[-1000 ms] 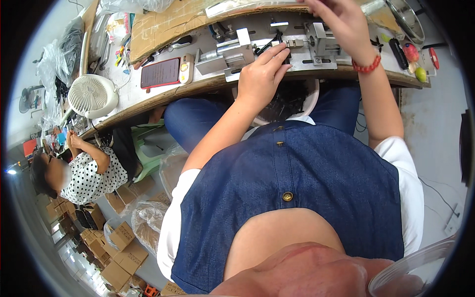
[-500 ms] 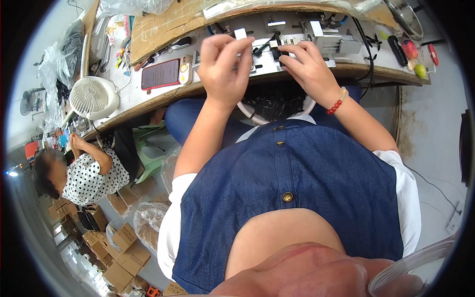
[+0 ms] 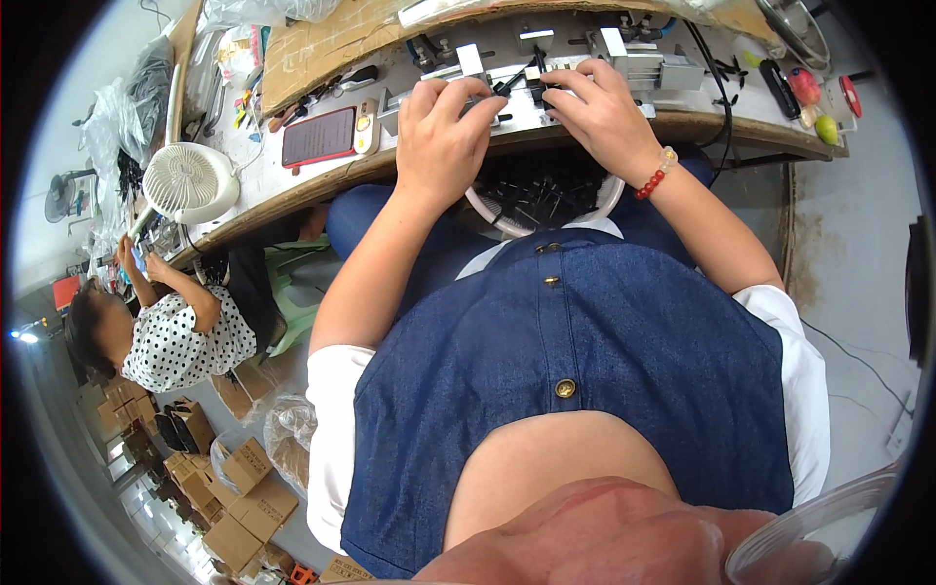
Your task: The person sits at a workbench and repeatedly picks up small black plastic components from a pile. They place each component into a metal jig, press down a lever to secure or modify it, and then remove the processed part. The task involves continuous repetitive handling of identical small parts.
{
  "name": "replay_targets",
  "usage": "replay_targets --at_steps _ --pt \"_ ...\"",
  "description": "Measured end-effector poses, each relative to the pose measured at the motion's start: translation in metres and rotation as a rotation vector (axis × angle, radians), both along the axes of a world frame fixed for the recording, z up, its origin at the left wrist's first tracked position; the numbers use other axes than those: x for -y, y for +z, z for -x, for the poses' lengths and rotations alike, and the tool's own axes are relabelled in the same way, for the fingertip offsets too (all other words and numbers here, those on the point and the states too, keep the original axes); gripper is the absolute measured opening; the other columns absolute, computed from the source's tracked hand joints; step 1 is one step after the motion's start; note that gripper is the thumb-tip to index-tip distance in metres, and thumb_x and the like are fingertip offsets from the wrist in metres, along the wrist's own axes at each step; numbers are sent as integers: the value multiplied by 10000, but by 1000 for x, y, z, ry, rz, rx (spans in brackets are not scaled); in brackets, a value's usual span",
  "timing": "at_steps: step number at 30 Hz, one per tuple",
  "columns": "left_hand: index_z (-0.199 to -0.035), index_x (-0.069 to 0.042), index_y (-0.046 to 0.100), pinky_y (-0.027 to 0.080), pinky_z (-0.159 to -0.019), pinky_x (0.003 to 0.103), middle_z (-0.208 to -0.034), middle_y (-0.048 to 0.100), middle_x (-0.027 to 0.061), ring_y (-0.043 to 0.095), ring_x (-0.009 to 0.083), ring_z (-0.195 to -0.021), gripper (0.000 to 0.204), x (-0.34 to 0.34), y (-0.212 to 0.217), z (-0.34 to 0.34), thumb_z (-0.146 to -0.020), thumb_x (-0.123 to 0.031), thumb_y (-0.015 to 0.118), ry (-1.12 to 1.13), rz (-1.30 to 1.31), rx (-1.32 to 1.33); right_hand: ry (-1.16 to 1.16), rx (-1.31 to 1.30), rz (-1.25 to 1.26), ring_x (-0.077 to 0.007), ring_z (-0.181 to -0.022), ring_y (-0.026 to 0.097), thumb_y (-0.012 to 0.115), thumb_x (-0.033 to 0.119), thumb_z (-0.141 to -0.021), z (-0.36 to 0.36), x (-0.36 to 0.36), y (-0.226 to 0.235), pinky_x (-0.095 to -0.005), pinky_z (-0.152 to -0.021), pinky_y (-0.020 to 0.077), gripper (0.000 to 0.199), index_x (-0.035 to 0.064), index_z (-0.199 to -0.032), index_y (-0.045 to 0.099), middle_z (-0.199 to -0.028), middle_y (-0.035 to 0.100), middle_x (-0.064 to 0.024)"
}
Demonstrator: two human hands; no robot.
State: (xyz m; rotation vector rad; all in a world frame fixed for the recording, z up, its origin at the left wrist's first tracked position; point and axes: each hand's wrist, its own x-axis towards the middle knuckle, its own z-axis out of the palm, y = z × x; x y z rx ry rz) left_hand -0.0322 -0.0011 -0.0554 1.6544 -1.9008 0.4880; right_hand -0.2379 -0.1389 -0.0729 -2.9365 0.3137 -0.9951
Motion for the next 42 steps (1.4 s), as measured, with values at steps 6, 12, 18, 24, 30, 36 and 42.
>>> replay_targets --at_steps 6,12,18,24,30,36,42 --pt "-991 -188 777 475 -844 388 -1029 685 -32 579 259 -940 220 -9 11 -5 -810 -64 756 31 31 6 136 -26 -12 -222 -1042 570 760 218 -840 41 -29 -13 -381 -905 432 228 109 -1028 692 -1075 620 -23" --pt "-959 -171 791 458 -808 371 -961 676 -10 571 241 -888 222 -19 0 11 -792 -26 769 38 151 -105 118 -96 -100 -209 -964 545 756 266 -866 44 -42 -33 -362 -888 402 243 134 -1064 710 -955 555 2" --pt "-917 -134 799 438 -782 376 -895 645 35 563 244 -842 257 -41 -41 39 -725 26 737 30 225 -327 -93 126 80 -182 -964 536 748 249 -861 -15 -22 -20 -367 -834 359 195 197 -1048 727 -957 554 25" --pt "-924 -109 769 516 -774 401 -938 649 46 629 262 -874 200 -75 -94 65 -741 -39 729 -181 -204 -512 -162 5 327 -157 -1022 540 759 264 -851 -43 0 -24 -355 -893 335 236 223 -1082 732 -1013 571 47" --pt "-1103 -88 770 540 -941 435 -1096 708 114 673 330 -1040 242 -71 -161 52 -890 -157 677 -345 -909 -427 -63 -19 301 -230 -925 532 683 266 -831 -53 -2 -4 -392 -799 377 124 191 -928 660 -905 519 -14" --pt "-1369 -217 672 483 -1071 453 -1371 628 115 608 355 -1234 426 -40 -173 56 -977 -380 629 -317 -1335 -185 165 -86 106 -248 -892 536 738 191 -796 -49 9 3 -396 -798 365 201 173 -973 646 -899 556 -26" --pt "-1510 -293 549 416 -1166 443 -1618 406 70 445 352 -1430 596 -14 -175 58 -969 -530 628 -256 -1452 -54 238 -280 -257 -297 -1011 578 782 267 -807 -26 18 -19 -478 -874 396 481 151 -1252 643 -1051 646 -78"
